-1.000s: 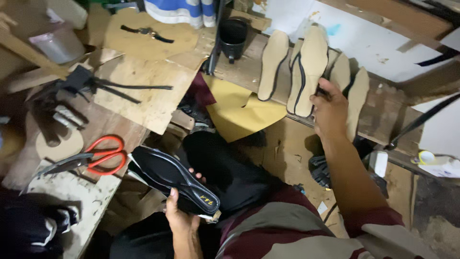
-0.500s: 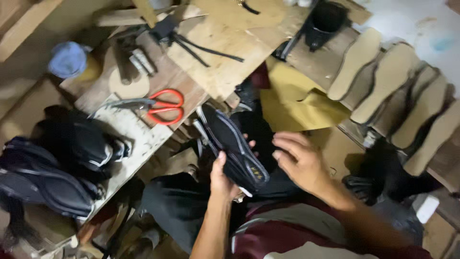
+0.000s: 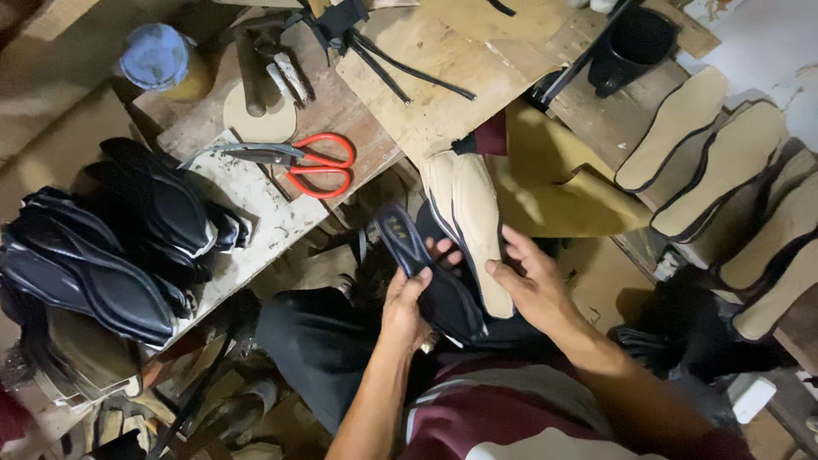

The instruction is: The person repeatedly picks up a black shoe upper and a beige insole, aligns them, and places the assembled pair on a wooden surface. The person handles the items one at a time and repeats the same pick, align, and place sequence throughout the clip.

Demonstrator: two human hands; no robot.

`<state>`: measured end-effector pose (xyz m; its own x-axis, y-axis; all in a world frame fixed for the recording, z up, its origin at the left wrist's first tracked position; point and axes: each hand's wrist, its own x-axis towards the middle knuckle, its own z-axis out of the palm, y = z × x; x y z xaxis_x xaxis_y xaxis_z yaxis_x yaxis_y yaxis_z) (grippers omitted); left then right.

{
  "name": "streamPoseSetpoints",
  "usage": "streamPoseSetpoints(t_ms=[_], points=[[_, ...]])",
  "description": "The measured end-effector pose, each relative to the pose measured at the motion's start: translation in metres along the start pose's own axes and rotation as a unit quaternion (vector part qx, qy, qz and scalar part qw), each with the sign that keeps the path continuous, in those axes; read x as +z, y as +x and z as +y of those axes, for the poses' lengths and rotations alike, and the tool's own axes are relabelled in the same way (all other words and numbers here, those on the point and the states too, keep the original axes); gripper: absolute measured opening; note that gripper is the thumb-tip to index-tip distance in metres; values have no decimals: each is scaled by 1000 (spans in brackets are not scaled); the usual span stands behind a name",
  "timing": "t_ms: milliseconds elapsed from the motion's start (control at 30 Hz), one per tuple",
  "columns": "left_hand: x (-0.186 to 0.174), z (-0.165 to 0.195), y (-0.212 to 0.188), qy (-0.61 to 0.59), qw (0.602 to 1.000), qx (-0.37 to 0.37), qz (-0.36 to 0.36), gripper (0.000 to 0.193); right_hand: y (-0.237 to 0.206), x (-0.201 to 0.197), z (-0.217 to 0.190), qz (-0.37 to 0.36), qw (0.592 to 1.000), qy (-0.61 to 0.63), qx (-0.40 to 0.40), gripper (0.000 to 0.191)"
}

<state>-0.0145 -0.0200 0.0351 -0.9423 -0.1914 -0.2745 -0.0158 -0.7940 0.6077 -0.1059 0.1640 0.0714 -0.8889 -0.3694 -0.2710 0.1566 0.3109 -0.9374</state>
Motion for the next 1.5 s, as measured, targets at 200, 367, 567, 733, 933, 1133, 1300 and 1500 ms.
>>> streamPoseSetpoints(t_ms=[200,367,567,733,933,1133,1300,1500], points=[[10,37,-14,548,781,294,-62,42,-4,-10,13,-33,999,17,-12,58],[33,47,-14,762,523,373,-84,66,-11,-8,14,-150,930,328,77,45],[29,35,-11,741,541,396,-37,68,-18,-2,12,-172,948,259,71,49],[20,14,-6,191,955,206,95,78,-25,-1,4,-124,984,122,31,53],[14,1,16,-163,976,-107,-96,76,-28,25,-22,-150,983,-25,-108,51],[11,1,26,-149,978,-87,-114,69,-36,39,-48,15,950,-189,-249,49],[6,-10,31,-94,995,-19,-41,60,-34,37,-39,-19,939,-229,-257,48],[-1,-14,35,-75,993,-15,92,58,-16,29,-9,-138,982,-126,-17,25]])
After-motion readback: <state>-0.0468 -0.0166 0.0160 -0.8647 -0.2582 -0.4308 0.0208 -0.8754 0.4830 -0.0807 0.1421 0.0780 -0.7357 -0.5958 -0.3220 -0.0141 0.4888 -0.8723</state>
